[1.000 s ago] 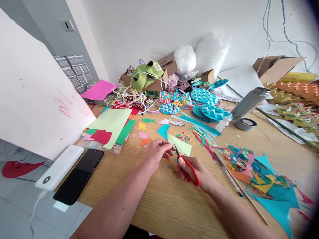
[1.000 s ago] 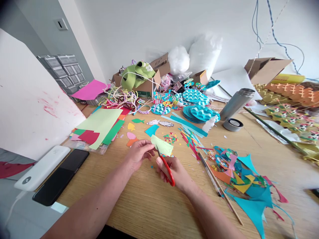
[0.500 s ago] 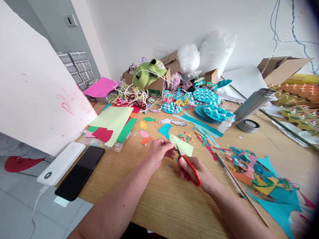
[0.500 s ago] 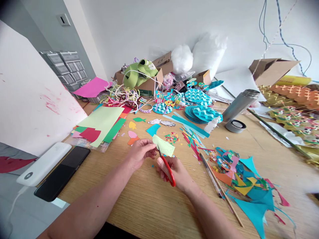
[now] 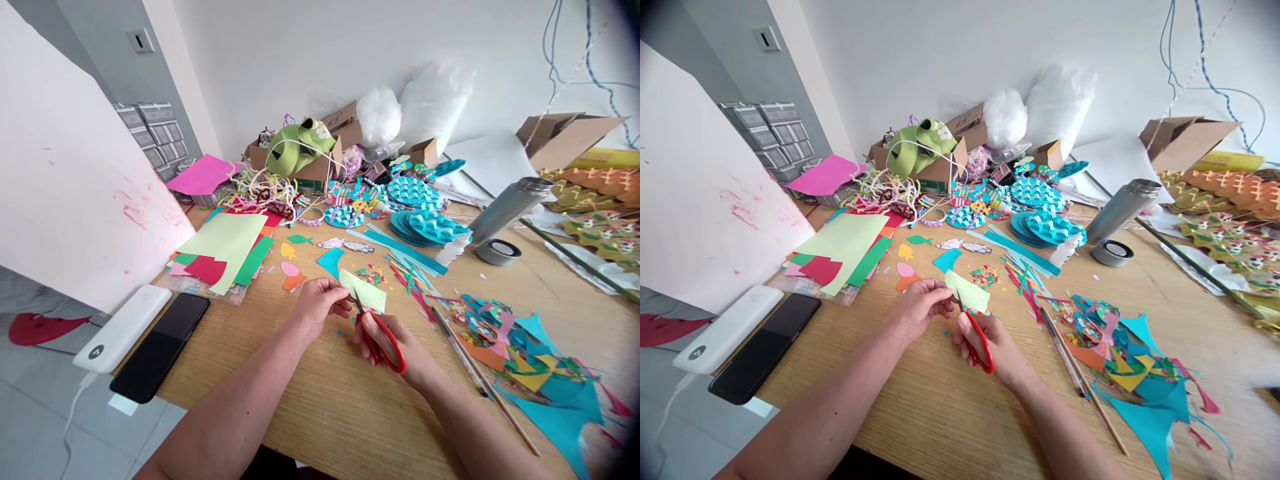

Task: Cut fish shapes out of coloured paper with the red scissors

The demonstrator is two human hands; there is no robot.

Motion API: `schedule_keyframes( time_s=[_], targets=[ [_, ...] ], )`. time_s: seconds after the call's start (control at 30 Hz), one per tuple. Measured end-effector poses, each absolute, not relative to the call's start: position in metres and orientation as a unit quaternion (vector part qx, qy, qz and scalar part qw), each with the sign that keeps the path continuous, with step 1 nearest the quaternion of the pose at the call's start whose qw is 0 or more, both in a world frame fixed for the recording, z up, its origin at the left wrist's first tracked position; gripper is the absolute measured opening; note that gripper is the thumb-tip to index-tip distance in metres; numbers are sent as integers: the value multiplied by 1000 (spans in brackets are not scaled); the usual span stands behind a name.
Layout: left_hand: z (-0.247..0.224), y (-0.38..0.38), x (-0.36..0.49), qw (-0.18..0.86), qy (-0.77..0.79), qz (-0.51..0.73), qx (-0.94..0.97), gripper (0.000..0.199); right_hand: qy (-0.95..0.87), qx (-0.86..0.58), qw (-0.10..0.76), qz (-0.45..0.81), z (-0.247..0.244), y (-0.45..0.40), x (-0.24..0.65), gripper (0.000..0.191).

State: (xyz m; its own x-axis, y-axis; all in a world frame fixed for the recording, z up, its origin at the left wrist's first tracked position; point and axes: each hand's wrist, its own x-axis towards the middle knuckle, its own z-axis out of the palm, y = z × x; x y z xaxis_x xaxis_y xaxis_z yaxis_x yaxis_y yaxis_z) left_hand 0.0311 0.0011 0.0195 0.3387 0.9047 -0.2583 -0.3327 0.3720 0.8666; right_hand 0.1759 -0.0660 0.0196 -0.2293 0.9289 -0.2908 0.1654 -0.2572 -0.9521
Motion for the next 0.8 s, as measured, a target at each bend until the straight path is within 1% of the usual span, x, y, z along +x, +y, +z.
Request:
schedule_keyframes(
  time_s=[0.23, 0.8],
  targets=[
    [20, 2, 31, 738, 385, 418, 364, 18, -498, -528, 330, 604, 23, -68, 175, 65],
    [20, 2, 31, 739, 388, 420, 357, 17, -534, -530, 318, 577, 18, -65, 176, 64]
  ],
)
